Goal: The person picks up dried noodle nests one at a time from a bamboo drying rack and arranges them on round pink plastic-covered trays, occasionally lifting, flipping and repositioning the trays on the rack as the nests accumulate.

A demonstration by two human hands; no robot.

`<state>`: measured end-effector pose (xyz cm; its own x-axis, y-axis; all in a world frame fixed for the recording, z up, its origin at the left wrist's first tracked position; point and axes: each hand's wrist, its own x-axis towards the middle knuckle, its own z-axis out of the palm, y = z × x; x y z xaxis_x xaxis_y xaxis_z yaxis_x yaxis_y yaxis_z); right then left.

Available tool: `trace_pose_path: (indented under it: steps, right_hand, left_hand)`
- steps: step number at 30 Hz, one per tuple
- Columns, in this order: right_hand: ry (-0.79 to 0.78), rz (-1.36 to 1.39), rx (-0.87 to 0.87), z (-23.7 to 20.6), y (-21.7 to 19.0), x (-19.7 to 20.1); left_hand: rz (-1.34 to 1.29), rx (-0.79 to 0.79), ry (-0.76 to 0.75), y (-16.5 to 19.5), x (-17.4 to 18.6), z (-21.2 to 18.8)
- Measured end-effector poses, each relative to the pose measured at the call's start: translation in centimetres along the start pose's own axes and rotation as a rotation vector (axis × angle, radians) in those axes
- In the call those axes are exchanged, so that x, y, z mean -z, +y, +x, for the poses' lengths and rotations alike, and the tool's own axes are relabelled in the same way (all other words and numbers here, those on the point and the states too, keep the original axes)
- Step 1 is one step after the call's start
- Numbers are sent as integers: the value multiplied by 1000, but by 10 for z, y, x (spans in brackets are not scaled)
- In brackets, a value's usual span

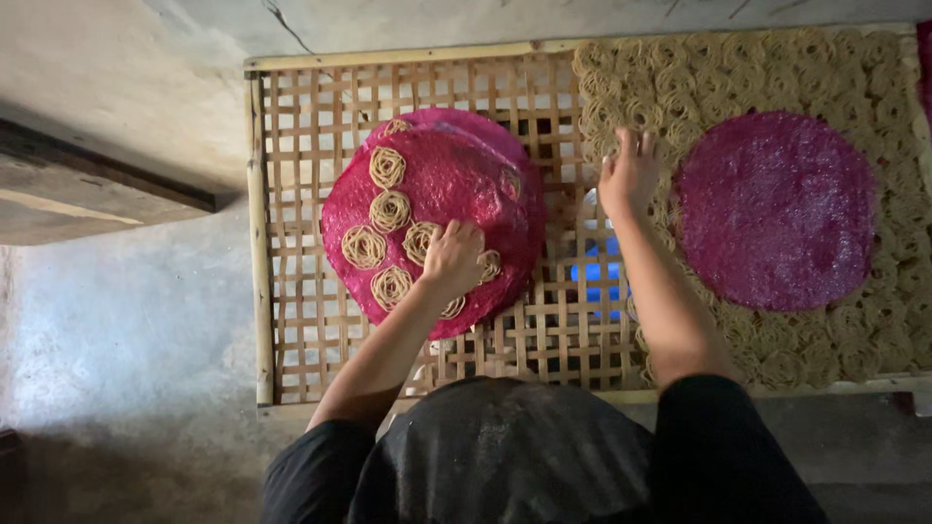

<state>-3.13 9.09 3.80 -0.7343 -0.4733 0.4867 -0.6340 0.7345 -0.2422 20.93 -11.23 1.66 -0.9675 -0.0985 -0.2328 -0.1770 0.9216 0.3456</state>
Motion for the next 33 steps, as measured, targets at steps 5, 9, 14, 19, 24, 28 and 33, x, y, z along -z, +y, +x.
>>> trace_pose_path:
  steps: [5, 9, 14, 19, 24, 28, 33]
  right_hand:
    - [-792, 1126, -532, -95, -53, 32]
    - [-1096, 1884, -767, -139, -78, 44]
    - [-761, 1541, -535, -98, -23, 32]
    - [-342, 839, -620, -45, 44, -8]
    - [-237, 244, -291, -29, 52, -14]
    - [-356, 68, -429, -31, 32, 3]
    - [-29, 156, -57, -44, -24, 7]
  left_hand:
    - [-192, 1, -172, 22, 35, -16]
    - [-445, -72, -264, 66, 45, -35]
    - [-609, 154, 214, 13, 63, -16]
    - [-32, 700, 451, -95, 74, 9]
    - [-222, 698, 371, -134, 52, 24]
    - [-286, 551, 556, -148, 53, 40]
    - [-628, 471, 746, -117, 76, 50]
